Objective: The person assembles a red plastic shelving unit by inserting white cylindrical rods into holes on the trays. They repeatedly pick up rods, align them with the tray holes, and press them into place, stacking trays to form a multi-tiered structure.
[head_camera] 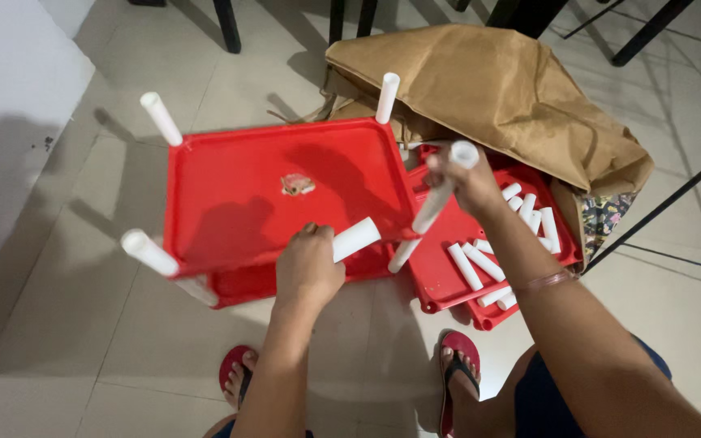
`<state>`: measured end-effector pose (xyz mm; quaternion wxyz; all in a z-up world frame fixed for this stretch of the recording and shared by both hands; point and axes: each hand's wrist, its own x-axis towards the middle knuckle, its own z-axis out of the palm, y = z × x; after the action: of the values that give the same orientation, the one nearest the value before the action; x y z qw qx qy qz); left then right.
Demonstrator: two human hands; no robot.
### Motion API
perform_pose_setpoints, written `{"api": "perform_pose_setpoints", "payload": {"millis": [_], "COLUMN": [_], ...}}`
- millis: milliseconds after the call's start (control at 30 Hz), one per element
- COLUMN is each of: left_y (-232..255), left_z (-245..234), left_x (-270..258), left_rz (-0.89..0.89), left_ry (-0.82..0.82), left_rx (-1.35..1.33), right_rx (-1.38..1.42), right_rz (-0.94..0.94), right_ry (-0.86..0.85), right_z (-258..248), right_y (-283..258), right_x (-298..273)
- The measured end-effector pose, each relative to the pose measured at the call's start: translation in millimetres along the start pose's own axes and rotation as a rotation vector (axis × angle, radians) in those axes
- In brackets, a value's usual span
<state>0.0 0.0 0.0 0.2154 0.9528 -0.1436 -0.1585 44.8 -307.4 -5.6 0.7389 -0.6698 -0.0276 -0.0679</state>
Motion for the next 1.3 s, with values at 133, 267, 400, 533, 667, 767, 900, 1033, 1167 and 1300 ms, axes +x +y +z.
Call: {"api": "perform_pose_setpoints", "payload": {"millis": [133, 267, 400, 533, 667, 767, 900, 1033, 1167, 1300], "left_y": [-14, -16, -11, -8, -14, -20, -22, -27, -26, -34], "left_z": [12, 19, 19, 19, 14, 8, 13, 35, 57, 58], "left_x": [13, 21, 33, 46, 56, 62, 73, 78, 80, 102], "left_rz": [0.037, 0.134, 0.125, 0.084, -0.139, -0.212, -0.255, -0.191, -0.202, -0.178], "left_ry": [0.104, 0.326, 0.273, 0.274, 0.266, 0.416, 0.443, 0.442, 0.437, 0.38], "left_rx": [0.039, 0.1, 0.173, 0.208, 0.062, -0.052, -0.069, 0.185, 0.41, 0.727], "right_rx": [0.066, 0.109, 0.097, 0.062, 0.122, 0.104, 0.117, 0.124, 0.178, 0.201], "right_rz": [0.184, 0.267, 0.298, 0.123, 0.101, 0.102, 0.158, 0.195, 0.217, 0.21], "right_ry": [-0.057, -0.114, -0.215, -0.2, -0.265, -0.26, -0.238, -0.226, -0.222, -0.214], "right_z": [1, 4, 0, 2, 1, 0, 5, 7, 9, 13], "right_y": [-22, -39, -44, -35, -25, -25, -30, -31, -30, -29], "right_x": [57, 86, 95, 93, 90, 89, 88, 90, 87, 83]}}
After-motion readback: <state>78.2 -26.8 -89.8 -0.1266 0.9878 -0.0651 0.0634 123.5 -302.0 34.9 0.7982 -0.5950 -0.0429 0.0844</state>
